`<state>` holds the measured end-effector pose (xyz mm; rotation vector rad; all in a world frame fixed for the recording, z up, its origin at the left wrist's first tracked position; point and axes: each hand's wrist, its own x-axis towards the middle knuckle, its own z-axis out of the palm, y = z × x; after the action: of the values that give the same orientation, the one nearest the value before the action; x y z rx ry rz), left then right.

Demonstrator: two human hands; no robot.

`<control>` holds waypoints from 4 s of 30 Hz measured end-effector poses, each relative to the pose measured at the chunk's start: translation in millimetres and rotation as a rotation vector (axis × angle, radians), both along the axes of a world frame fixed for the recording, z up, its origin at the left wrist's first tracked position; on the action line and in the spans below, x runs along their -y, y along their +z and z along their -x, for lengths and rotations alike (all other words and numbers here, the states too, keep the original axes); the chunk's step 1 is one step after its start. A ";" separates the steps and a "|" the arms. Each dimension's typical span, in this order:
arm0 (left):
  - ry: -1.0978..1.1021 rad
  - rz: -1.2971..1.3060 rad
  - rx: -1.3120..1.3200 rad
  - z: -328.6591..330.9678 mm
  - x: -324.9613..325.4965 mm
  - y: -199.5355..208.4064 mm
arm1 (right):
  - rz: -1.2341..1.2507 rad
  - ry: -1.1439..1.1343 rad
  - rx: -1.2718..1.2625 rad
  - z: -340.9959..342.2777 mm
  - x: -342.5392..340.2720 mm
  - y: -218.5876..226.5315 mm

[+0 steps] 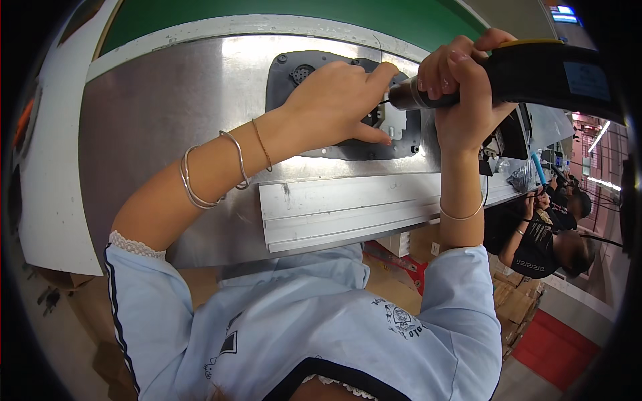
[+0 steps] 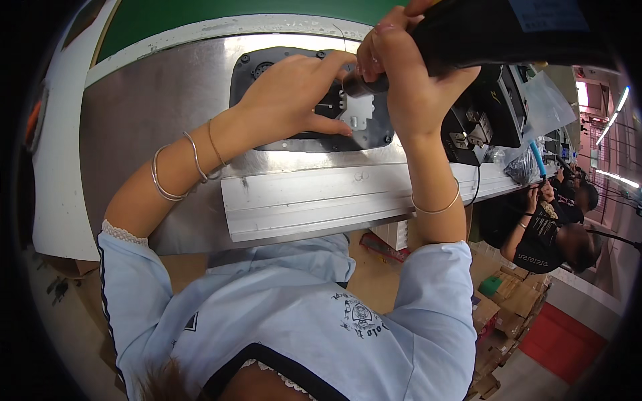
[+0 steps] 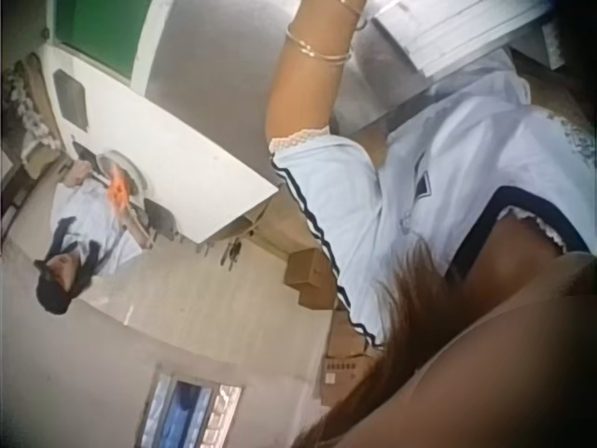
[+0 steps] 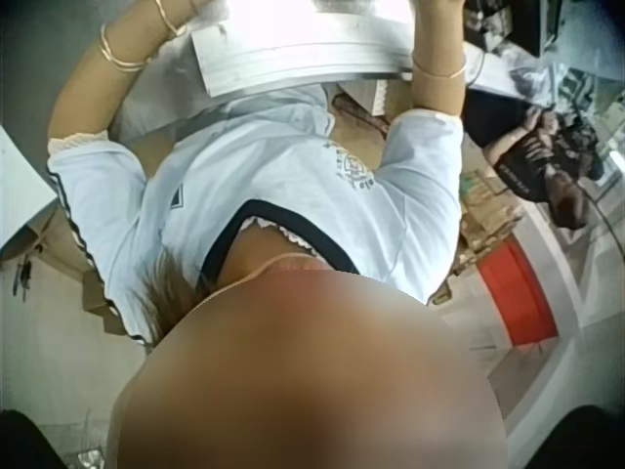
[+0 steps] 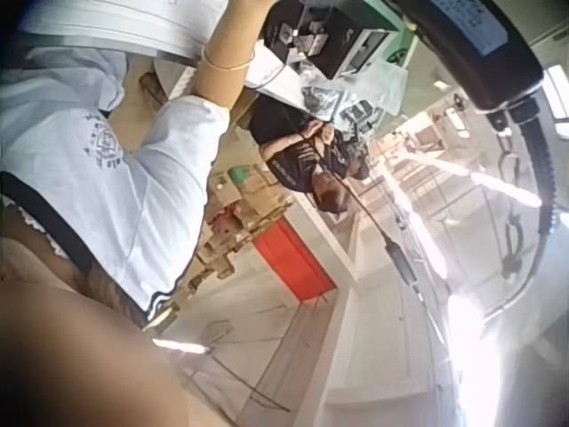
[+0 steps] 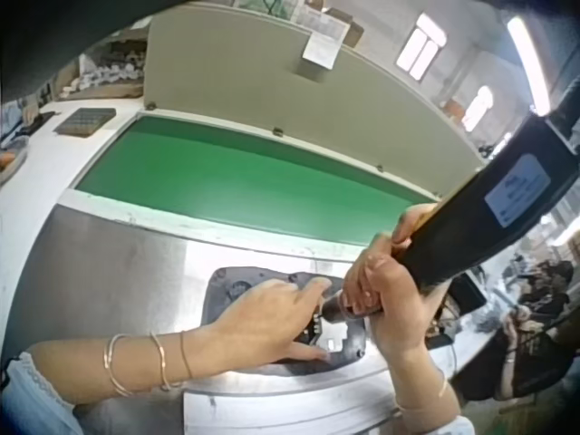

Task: Assembling electronic components using an electric screwdriver on a production line.

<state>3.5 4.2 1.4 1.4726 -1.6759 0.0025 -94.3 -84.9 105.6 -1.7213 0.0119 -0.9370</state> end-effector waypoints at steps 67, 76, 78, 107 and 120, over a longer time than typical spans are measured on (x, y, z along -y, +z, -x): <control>-0.046 -0.060 -0.040 -0.5 -2.1 1.7 | -0.020 0.091 0.042 21.5 4.8 11.5; -0.043 -0.127 -0.038 -1.4 -1.4 1.5 | -0.050 0.065 0.027 18.3 6.0 6.2; -0.013 0.046 0.040 -1.4 0.9 -1.3 | -0.012 0.075 0.026 18.0 6.1 6.3; -0.054 -0.060 0.010 -8.4 4.1 8.2 | -0.021 -0.052 -0.030 15.0 -5.4 9.9; -0.075 0.027 0.342 -48.8 119.3 28.3 | -0.048 -0.118 0.214 137.3 -37.3 14.9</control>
<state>52.3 -115.2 29.7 1.4478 -1.9945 0.2482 -231.5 -47.6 120.4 -1.5818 -0.0044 -1.1958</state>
